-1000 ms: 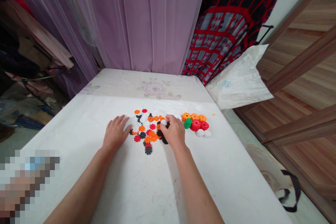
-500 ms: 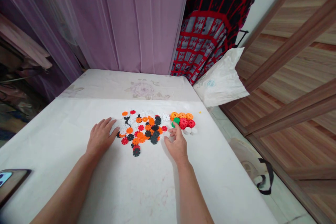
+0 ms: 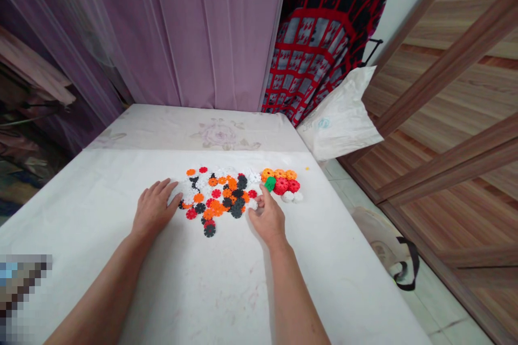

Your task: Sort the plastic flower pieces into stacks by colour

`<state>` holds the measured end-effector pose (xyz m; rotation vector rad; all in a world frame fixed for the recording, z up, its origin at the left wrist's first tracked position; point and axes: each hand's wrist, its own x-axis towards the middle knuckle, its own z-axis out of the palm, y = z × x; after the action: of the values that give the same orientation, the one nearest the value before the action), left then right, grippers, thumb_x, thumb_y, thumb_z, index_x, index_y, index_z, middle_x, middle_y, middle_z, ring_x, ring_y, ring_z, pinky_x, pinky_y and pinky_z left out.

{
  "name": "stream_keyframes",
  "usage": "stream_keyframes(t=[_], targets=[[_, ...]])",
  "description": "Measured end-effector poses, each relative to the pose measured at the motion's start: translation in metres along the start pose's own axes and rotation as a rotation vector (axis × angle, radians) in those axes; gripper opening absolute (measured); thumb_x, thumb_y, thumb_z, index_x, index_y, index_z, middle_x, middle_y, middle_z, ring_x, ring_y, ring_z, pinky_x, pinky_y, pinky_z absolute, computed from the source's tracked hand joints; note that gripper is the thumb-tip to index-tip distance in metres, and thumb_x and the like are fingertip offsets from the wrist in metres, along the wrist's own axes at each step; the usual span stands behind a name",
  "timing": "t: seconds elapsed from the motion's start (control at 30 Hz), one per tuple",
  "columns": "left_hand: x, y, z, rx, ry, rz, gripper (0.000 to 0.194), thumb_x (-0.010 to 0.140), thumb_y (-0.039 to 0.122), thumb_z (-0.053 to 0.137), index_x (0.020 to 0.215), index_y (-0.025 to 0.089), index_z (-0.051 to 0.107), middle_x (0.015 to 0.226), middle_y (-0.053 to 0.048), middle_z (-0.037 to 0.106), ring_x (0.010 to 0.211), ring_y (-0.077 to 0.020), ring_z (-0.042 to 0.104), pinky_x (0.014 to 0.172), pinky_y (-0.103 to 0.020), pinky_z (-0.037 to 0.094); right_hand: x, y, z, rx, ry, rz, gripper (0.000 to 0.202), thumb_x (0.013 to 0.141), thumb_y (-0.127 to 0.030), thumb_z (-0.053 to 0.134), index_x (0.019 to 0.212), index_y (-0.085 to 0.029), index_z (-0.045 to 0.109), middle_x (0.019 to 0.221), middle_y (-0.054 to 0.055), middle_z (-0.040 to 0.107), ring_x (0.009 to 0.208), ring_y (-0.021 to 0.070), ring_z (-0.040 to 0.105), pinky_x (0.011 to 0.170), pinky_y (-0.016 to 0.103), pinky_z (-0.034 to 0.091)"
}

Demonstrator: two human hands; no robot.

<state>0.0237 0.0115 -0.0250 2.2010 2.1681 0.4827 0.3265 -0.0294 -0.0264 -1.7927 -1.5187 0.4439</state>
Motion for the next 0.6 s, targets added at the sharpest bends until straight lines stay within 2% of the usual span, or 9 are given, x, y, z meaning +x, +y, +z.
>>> stream_keyframes(t=[0.37, 0.6], targets=[[-0.001, 0.002, -0.003, 0.020, -0.006, 0.003, 0.049, 0.095, 0.043, 0.039, 0.134, 0.019, 0.058, 0.146, -0.012, 0.051, 0.136, -0.0326, 0.043, 0.113, -0.053, 0.031, 0.001, 0.014, 0.006, -0.051, 0.027, -0.104, 0.060, 0.070, -0.029, 0.059, 0.129, -0.023, 0.056, 0.101, 0.004, 0.070, 0.083, 0.0187, 0.063, 0.089, 0.038, 0.051], [-0.001, 0.002, -0.002, 0.027, 0.010, 0.016, 0.047, 0.095, 0.042, 0.041, 0.133, 0.021, 0.058, 0.143, -0.012, 0.054, 0.135, -0.0326, 0.044, 0.112, -0.054, 0.033, 0.001, 0.015, 0.007, -0.037, 0.050, -0.120, 0.058, 0.072, -0.035, 0.060, 0.129, -0.022, 0.057, 0.100, 0.005, 0.071, 0.081, 0.0186, 0.064, 0.085, 0.037, 0.053]])
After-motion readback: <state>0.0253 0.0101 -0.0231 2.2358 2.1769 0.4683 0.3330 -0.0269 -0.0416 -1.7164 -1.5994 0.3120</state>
